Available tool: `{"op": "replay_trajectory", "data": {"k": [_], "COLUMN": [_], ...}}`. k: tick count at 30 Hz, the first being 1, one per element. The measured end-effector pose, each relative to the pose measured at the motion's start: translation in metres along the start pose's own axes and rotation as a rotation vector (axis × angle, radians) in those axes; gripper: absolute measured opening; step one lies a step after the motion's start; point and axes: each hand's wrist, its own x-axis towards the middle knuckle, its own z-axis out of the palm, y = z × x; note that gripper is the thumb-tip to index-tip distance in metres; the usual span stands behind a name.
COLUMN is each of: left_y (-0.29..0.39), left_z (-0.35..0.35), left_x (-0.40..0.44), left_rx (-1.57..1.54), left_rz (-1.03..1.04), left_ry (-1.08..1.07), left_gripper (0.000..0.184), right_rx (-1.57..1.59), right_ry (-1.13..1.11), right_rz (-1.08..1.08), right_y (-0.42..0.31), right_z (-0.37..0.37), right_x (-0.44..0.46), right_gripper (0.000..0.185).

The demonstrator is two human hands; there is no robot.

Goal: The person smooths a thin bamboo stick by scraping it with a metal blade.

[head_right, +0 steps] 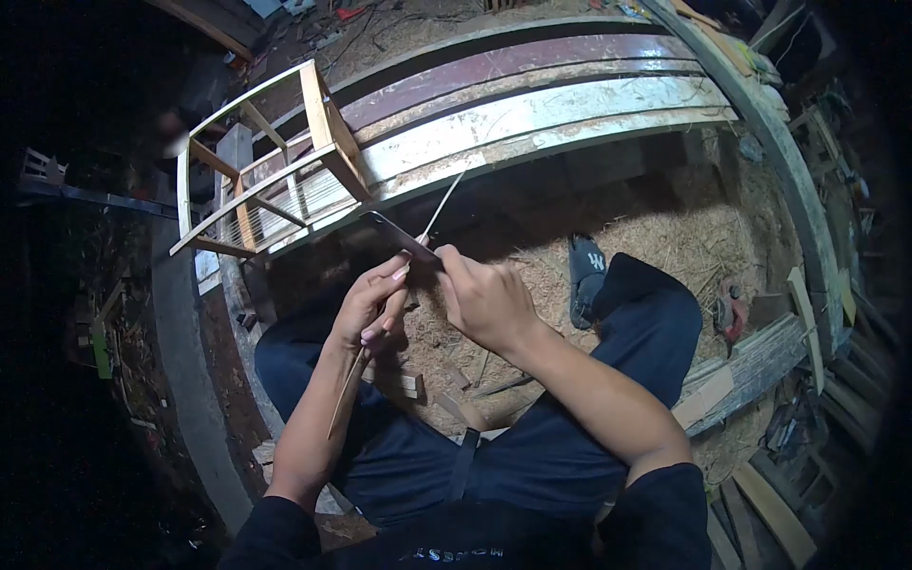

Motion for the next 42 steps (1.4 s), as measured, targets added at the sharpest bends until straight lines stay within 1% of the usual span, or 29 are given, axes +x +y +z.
{"op": "replay_trajectory", "data": {"k": [2, 3, 4, 6, 7, 8, 10, 12, 14, 17, 18, 20, 21, 22, 24, 25, 26, 28, 30, 31, 32, 35, 36, 38, 39, 42], "left_y": [0.001, 0.003, 0.005, 0.005, 0.005, 0.005, 0.006, 0.004, 0.004, 0.003, 0.004, 0.002, 0.002, 0.002, 0.003, 0.002, 0.001, -0.001, 0.001, 0.001, 0.001, 0.000, 0.001, -0.001, 0.000, 0.002], "left_z": [0.003, 0.006, 0.008, 0.007, 0.006, 0.005, 0.004, 0.004, 0.004, -0.006, -0.006, -0.003, -0.002, -0.002, -0.002, -0.004, -0.007, -0.010, -0.003, -0.004, -0.006, -0.011, -0.009, -0.008, -0.006, -0.006], "left_x": [-0.003, -0.004, -0.002, 0.000, -0.001, -0.002, -0.005, -0.005, 0.000, 0.001, 0.001, -0.001, 0.001, 0.002, 0.002, 0.002, 0.002, 0.001, 0.003, 0.005, 0.006, 0.004, 0.003, -0.001, 0.001, 0.003], "left_rx": [-0.001, -0.030, -0.062, -0.087, -0.109, -0.107, -0.109, -0.169, -0.171, -0.209, -0.202, -0.247, -0.254, -0.257, -0.237, -0.236, -0.245, -0.253, -0.312, -0.270, -0.272, -0.311, -0.315, -0.323, -0.320, -0.335], "left_rz": [-0.028, -0.016, 0.006, 0.003, -0.005, -0.004, -0.019, -0.025, -0.032, -0.042, -0.045, -0.021, -0.019, -0.016, -0.026, -0.022, -0.020, -0.030, 0.003, -0.005, 0.001, -0.016, -0.008, -0.018, -0.004, 0.014], "left_ry": [0.028, -0.025, -0.081, -0.079, -0.069, -0.066, -0.077, -0.117, -0.145, -0.111, -0.108, -0.185, -0.201, -0.207, -0.157, -0.155, -0.161, -0.162, -0.194, -0.189, -0.194, -0.126, -0.143, -0.157, -0.176, -0.197], "left_gripper": [0.052, 0.052, 0.053, 0.053, 0.054, 0.054, 0.055, 0.056, 0.057, 0.056, 0.056, 0.056, 0.056, 0.056, 0.051, 0.051, 0.051, 0.051, 0.050, 0.050, 0.050, 0.051, 0.050, 0.050, 0.050, 0.050], "right_rx": [-0.013, -0.023, -0.028, -0.056, 0.002, 0.005, 0.003, -0.121, -0.157, -0.045, -0.040, -0.122, -0.162, -0.169, -0.124, -0.074, -0.101, -0.070, -0.186, -0.172, -0.179, -0.086, -0.080, -0.113, -0.152, -0.121], "right_ry": [0.043, 0.085, 0.084, 0.028, 0.012, 0.013, -0.070, 0.042, 0.054, -0.051, -0.046, -0.014, 0.036, 0.036, -0.009, -0.033, -0.066, -0.028, 0.046, 0.009, 0.011, -0.148, -0.146, -0.041, -0.005, -0.055], "right_rz": [0.048, 0.104, 0.103, 0.070, -0.017, -0.020, -0.001, 0.065, 0.012, -0.108, -0.106, -0.009, 0.006, 0.004, -0.010, -0.086, -0.132, -0.088, 0.015, 0.078, 0.073, -0.054, -0.053, 0.063, 0.087, 0.039], "right_y": [0.004, 0.013, 0.012, 0.007, 0.007, 0.004, -0.001, 0.017, 0.019, -0.004, -0.003, 0.007, 0.016, 0.016, 0.010, 0.004, -0.004, 0.001, 0.014, 0.012, 0.006, -0.016, -0.012, 0.002, 0.007, -0.003], "right_z": [-0.002, -0.004, -0.006, -0.009, -0.003, -0.003, -0.007, -0.010, -0.008, -0.005, -0.006, -0.011, -0.011, -0.012, -0.008, -0.002, -0.002, -0.004, -0.008, -0.010, -0.010, -0.005, -0.006, -0.009, -0.011, -0.004], "right_x": [0.001, 0.010, 0.010, 0.013, 0.005, 0.002, -0.002, 0.012, 0.012, -0.005, -0.002, 0.004, 0.009, 0.008, 0.006, -0.002, -0.008, -0.004, 0.007, 0.008, 0.007, -0.013, -0.009, -0.001, 0.004, -0.003], "right_gripper": [0.035, 0.060, 0.060, 0.074, 0.082, 0.082, 0.083, 0.086, 0.092, 0.093, 0.093, 0.093, 0.093, 0.093, 0.093, 0.093, 0.092, 0.090, 0.087, 0.088, 0.088, 0.089, 0.089, 0.091, 0.091, 0.089]}}
